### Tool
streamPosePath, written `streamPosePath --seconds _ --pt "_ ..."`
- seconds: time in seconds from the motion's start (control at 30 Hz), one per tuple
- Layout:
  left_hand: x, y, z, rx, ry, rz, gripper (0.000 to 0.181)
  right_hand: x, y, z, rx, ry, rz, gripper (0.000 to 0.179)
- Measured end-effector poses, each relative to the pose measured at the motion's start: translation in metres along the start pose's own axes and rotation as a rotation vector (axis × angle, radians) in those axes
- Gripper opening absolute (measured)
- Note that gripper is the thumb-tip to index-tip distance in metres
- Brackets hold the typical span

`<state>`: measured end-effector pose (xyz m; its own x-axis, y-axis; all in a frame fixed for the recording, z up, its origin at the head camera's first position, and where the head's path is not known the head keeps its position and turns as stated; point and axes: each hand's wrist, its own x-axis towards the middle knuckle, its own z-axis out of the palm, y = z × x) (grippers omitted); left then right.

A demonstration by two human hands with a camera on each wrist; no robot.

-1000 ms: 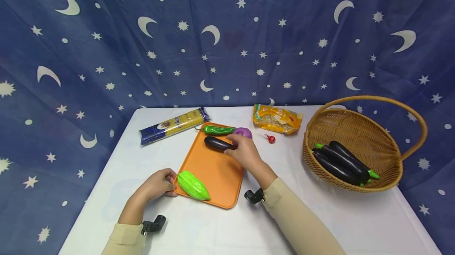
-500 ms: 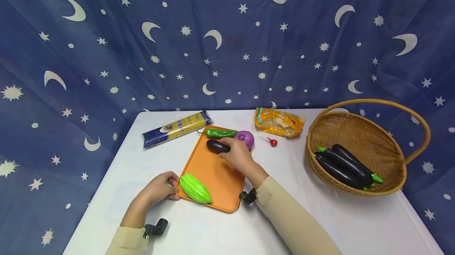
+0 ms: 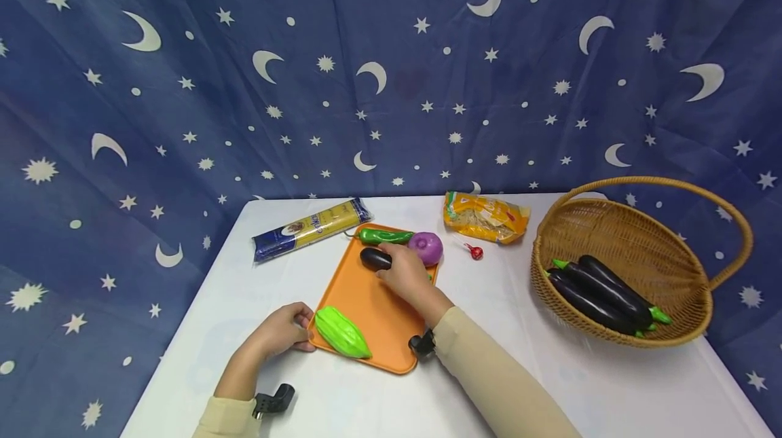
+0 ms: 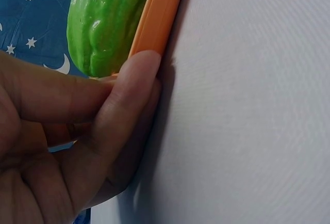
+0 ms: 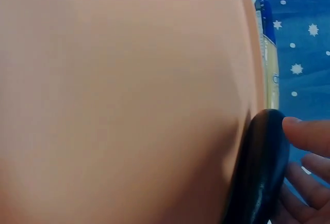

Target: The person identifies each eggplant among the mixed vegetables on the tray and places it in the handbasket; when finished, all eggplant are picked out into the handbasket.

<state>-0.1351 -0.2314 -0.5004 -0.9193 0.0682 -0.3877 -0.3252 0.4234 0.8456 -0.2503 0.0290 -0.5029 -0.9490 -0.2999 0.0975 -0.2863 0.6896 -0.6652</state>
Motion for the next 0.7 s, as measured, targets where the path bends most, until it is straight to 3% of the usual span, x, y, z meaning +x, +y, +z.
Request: streamPosePath --seconds 0.4,0.7 --pt "0.000 -0.002 0.001 -0.007 -0.007 0.016 0.031 -0.001 0.000 0.012 -0.109 -0.017 -0.050 0.049" --pt "0.000 -0.001 0.000 -0.001 -0.008 0.015 0.031 -0.002 0.000 0.009 -0.109 -0.024 -0.043 0.047"
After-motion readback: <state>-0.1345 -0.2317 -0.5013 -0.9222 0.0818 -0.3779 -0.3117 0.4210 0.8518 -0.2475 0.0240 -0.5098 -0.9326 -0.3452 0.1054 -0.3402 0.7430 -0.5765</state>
